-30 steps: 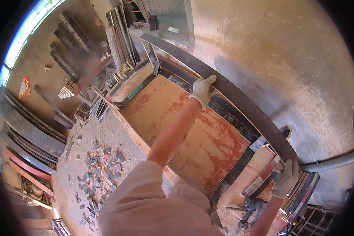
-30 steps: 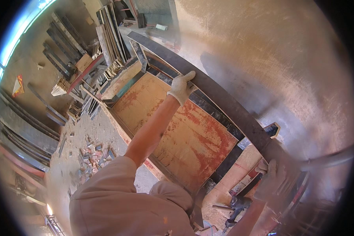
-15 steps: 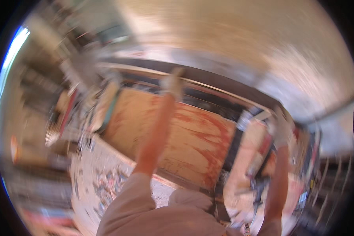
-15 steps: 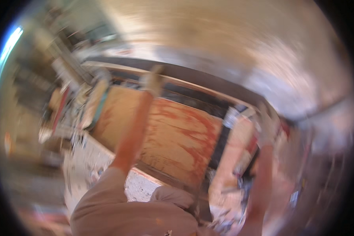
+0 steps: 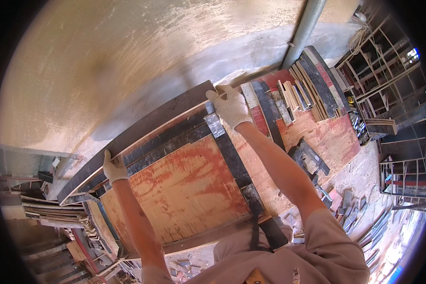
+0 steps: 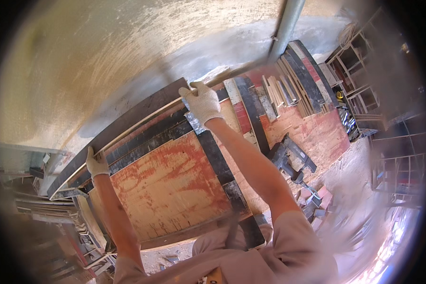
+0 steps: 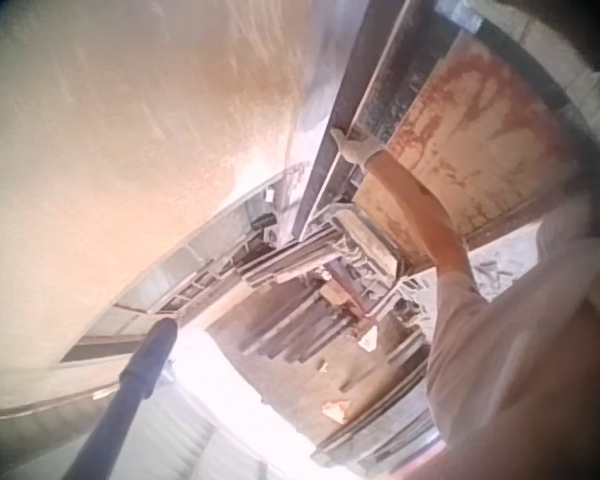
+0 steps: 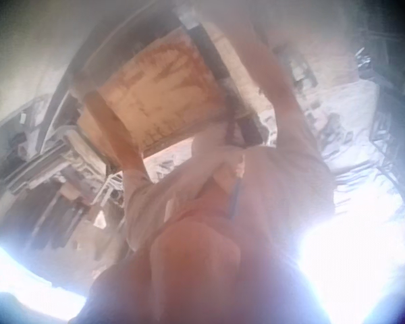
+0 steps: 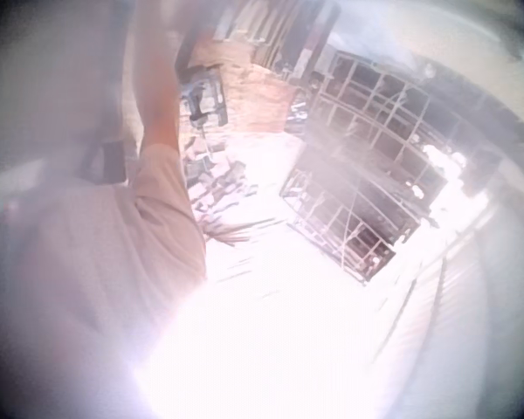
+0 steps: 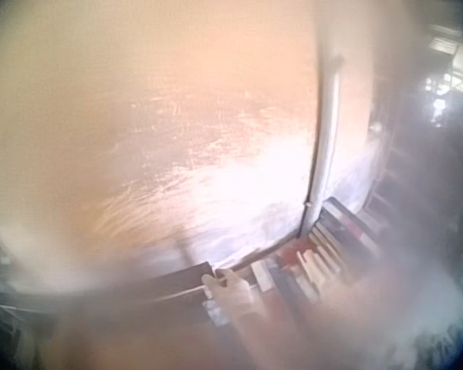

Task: The person assembles a wooden frame by positioning planks and using a pneumatic nail gun to fasten them together. They repeatedly pick up pieces, align them, and drive nails into the joints.

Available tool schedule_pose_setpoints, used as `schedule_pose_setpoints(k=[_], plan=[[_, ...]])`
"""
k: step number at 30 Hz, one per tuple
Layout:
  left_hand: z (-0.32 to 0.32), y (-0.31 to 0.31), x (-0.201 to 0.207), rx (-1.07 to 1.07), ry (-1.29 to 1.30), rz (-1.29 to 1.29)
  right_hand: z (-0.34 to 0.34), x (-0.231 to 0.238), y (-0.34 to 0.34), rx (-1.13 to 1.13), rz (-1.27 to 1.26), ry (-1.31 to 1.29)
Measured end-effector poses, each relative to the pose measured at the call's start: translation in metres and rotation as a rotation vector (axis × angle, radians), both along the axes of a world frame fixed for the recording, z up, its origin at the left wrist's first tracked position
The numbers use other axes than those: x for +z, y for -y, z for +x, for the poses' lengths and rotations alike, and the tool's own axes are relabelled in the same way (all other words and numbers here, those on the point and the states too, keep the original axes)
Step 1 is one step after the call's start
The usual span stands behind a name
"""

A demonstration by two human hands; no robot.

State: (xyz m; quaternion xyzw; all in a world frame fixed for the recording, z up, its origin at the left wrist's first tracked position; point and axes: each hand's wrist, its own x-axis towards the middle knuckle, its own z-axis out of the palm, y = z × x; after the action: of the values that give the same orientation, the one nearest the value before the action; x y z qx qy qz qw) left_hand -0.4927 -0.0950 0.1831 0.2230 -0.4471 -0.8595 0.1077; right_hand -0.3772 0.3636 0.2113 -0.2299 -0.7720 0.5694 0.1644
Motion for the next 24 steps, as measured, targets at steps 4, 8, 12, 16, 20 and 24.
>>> schedule_pose_setpoints(k=[4,8,12,16,20,24], plan=[[0.000,0.009,-0.002,-0.003,-0.013,-0.018,-0.001,0.007,0.008,-0.015,-0.144,-0.059],[-0.007,0.003,0.002,-0.016,0.015,-0.048,-0.009,-0.003,0.009,-0.076,-0.176,-0.136],[-0.007,0.025,-0.007,-0.050,-0.024,-0.091,-0.009,0.005,0.014,-0.055,-0.277,-0.083],[-0.009,0.012,-0.002,-0.088,0.004,-0.122,-0.006,0.001,0.009,-0.107,-0.271,-0.111],[-0.005,0.021,0.005,-0.068,0.022,-0.109,-0.010,-0.001,0.016,-0.110,-0.286,-0.144],[0.014,-0.004,0.024,-0.277,0.155,-0.183,-0.007,-0.002,0.014,-0.143,-0.231,-0.116]])
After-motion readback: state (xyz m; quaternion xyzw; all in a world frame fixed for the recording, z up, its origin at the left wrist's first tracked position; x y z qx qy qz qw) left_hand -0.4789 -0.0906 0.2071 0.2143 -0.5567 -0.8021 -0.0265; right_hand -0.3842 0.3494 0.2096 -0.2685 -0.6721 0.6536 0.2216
